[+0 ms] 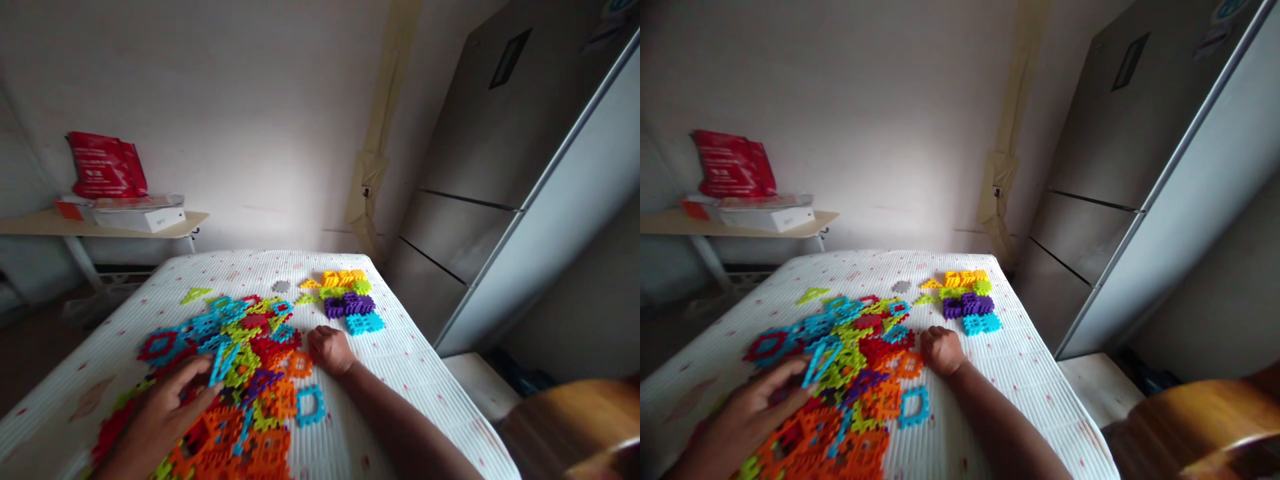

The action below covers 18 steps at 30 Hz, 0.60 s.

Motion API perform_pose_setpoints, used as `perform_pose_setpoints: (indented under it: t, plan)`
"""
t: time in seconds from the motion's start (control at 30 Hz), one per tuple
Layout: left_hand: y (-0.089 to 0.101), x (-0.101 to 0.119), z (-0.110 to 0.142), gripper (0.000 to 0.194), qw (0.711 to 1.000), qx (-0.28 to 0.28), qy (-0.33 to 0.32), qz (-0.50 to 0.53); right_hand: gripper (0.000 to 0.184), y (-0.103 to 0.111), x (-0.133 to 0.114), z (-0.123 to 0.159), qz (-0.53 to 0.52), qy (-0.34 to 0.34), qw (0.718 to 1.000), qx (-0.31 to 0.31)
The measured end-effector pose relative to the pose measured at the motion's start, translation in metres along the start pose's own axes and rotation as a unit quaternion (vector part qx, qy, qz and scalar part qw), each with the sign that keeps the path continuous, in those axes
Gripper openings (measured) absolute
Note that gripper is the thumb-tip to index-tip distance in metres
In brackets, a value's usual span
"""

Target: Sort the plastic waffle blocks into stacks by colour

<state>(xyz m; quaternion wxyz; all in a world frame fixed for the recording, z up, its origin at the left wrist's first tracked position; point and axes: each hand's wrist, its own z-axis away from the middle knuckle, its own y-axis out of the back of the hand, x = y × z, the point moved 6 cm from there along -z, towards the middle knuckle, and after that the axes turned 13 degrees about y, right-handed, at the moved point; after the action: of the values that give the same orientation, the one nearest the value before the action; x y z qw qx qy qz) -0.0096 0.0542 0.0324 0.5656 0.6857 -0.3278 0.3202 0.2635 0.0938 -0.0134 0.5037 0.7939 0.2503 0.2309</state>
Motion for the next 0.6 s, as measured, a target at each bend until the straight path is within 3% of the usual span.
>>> perform_pose_setpoints:
  t: [0.27,0.43,0.6]
  plan:
    - [-0.009,-0.016,0.007,0.031,0.998,0.017,-0.031,0.060,0.013,0.002,0.003,0.003,0.018,-0.059,0.998,-0.017]
    - [-0.008,-0.031,0.008,0.037,0.984,-0.024,0.047,0.171,0.016,-0.001,0.005,0.003,0.006,-0.070,0.997,-0.018]
    - [-0.008,-0.021,0.008,0.043,0.956,-0.063,0.109,0.267,0.021,-0.002,0.007,0.005,-0.015,-0.082,0.996,-0.012]
